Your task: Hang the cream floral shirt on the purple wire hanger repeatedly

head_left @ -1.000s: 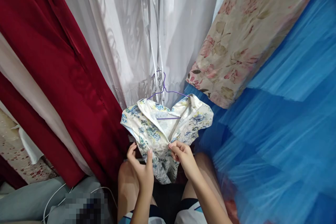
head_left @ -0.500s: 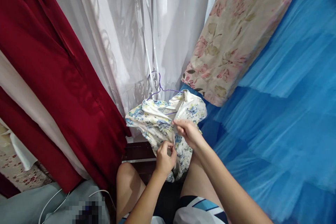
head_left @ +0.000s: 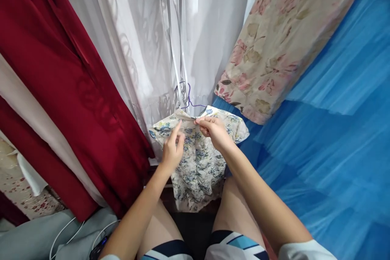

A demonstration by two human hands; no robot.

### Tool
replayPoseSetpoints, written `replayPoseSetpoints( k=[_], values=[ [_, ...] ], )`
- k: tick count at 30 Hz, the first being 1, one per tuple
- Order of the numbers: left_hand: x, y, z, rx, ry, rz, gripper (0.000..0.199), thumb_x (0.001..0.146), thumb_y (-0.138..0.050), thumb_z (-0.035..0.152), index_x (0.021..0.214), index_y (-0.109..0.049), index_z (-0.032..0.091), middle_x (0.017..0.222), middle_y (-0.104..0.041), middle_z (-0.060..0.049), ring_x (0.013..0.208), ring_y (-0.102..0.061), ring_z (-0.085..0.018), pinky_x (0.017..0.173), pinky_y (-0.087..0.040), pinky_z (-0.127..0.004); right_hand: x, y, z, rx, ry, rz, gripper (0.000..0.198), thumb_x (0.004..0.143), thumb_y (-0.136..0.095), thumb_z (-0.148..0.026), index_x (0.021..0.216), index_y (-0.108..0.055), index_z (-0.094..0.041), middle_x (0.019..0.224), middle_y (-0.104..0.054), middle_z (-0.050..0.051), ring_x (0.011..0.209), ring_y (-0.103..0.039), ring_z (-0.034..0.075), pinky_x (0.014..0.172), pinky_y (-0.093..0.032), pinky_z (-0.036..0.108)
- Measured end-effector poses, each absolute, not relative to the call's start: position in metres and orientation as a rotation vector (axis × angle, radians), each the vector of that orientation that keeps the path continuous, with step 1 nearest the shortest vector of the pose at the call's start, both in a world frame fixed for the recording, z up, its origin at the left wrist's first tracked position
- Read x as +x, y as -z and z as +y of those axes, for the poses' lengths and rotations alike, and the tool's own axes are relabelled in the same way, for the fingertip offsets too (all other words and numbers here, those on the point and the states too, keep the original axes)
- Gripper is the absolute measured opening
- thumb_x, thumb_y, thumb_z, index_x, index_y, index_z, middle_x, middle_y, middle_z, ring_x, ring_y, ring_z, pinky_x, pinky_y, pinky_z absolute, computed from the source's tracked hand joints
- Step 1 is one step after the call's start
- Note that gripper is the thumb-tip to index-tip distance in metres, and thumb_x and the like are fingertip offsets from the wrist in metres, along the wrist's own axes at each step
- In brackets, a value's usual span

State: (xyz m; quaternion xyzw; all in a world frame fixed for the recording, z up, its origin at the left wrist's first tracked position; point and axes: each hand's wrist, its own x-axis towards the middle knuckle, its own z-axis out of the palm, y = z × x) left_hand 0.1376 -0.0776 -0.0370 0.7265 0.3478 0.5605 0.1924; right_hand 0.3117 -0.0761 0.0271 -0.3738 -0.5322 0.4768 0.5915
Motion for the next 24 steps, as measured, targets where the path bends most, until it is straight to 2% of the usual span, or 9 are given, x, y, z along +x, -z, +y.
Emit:
replayPoseSetpoints(
  k=[2, 4, 6, 9, 13, 16, 18, 20, 24],
  values=[
    [0.142, 0.005, -0.061, 2.225, -1.560, 0.906, 0.030, 0.097, -0.047, 0.031, 0.122, -0.062, 0.024, 0.099, -0.067, -0.007, 0.092, -0.061, -0.020, 0.089, -0.044, -0.031, 0.313, -0.023, -0.078, -0.878, -1.052, -1.304, 0.017, 0.075, -0.066, -0.031, 0.071, -0.063, -0.014, 0.044, -0.040, -0.006, 0.041, -0.027, 0.007, 0.045, -0.016, 0.025],
    [0.151, -0.014, -0.051, 2.408, -1.561, 0.859, 0.022, 0.097, -0.048, 0.030, 0.104, -0.067, 0.021, 0.095, -0.067, -0.007, 0.091, -0.061, -0.020, 0.086, -0.045, -0.032, 0.311, -0.018, -0.075, -0.911, -0.971, -1.328, 0.018, 0.076, -0.065, -0.031, 0.068, -0.059, -0.016, 0.044, -0.038, -0.007, 0.042, -0.028, 0.007, 0.045, -0.017, 0.025],
    [0.159, -0.023, -0.048, 2.476, -1.641, 0.875, 0.021, 0.097, -0.048, 0.028, 0.091, -0.066, 0.019, 0.088, -0.065, -0.007, 0.087, -0.060, -0.019, 0.082, -0.045, -0.031, 0.308, -0.010, -0.070, -1.003, -0.829, -1.313, 0.020, 0.075, -0.065, -0.033, 0.066, -0.056, -0.018, 0.046, -0.039, -0.007, 0.043, -0.029, 0.008, 0.046, -0.018, 0.025],
    [0.157, -0.028, -0.050, 2.304, -1.903, 0.979, 0.020, 0.097, -0.048, 0.027, 0.089, -0.063, 0.018, 0.085, -0.063, -0.006, 0.082, -0.058, -0.017, 0.078, -0.044, -0.030, 0.304, 0.010, -0.066, -1.150, -0.674, -1.305, 0.023, 0.075, -0.063, -0.033, 0.061, -0.051, -0.019, 0.048, -0.041, -0.005, 0.044, -0.032, 0.009, 0.046, -0.019, 0.025],
    [0.113, -0.024, -0.033, 1.690, -2.126, 1.098, 0.015, 0.093, -0.056, 0.029, 0.091, -0.064, 0.017, 0.090, -0.063, -0.005, 0.090, -0.057, -0.018, 0.086, -0.041, -0.030, 0.302, 0.040, -0.081, -1.122, -0.812, -1.293, 0.029, 0.076, -0.061, -0.033, 0.056, -0.045, -0.020, 0.048, -0.036, -0.006, 0.046, -0.029, 0.009, 0.047, -0.019, 0.025],
    [0.072, 0.004, -0.009, 1.030, -2.021, 1.118, 0.017, 0.091, -0.056, 0.026, 0.078, -0.056, 0.016, 0.075, -0.054, -0.001, 0.076, -0.052, -0.013, 0.078, -0.041, -0.027, 0.293, 0.060, -0.106, -1.038, -0.954, -1.266, 0.029, 0.077, -0.062, -0.031, 0.057, -0.044, -0.020, 0.049, -0.034, -0.007, 0.046, -0.026, 0.008, 0.047, -0.017, 0.025],
    [0.058, 0.035, -0.001, 0.824, -1.921, 1.157, 0.023, 0.094, -0.048, 0.023, 0.071, -0.045, 0.018, 0.063, -0.042, 0.003, 0.063, -0.045, -0.011, 0.069, -0.040, -0.027, 0.281, 0.070, -0.122, -0.985, -1.060, -1.235, 0.028, 0.078, -0.063, -0.032, 0.059, -0.046, -0.020, 0.048, -0.034, -0.007, 0.045, -0.025, 0.008, 0.046, -0.016, 0.024],
    [0.059, 0.070, -0.003, 0.714, -1.792, 1.178, 0.026, 0.093, -0.049, 0.026, 0.070, -0.040, 0.020, 0.057, -0.037, 0.004, 0.057, -0.043, -0.011, 0.064, -0.040, -0.027, 0.269, 0.080, -0.135, -0.944, -1.156, -1.163, 0.027, 0.079, -0.062, -0.033, 0.061, -0.047, -0.020, 0.047, -0.034, -0.008, 0.043, -0.024, 0.007, 0.045, -0.015, 0.024],
    [0.096, 0.128, -0.031, 0.653, -1.556, 1.112, 0.028, 0.088, -0.058, 0.038, 0.071, -0.045, 0.021, 0.060, -0.049, -0.001, 0.060, -0.053, -0.016, 0.060, -0.041, -0.030, 0.274, 0.102, -0.144, -0.972, -1.142, -0.941, 0.025, 0.078, -0.064, -0.036, 0.064, -0.053, -0.019, 0.046, -0.033, -0.008, 0.042, -0.022, 0.007, 0.044, -0.013, 0.024]
  ],
)
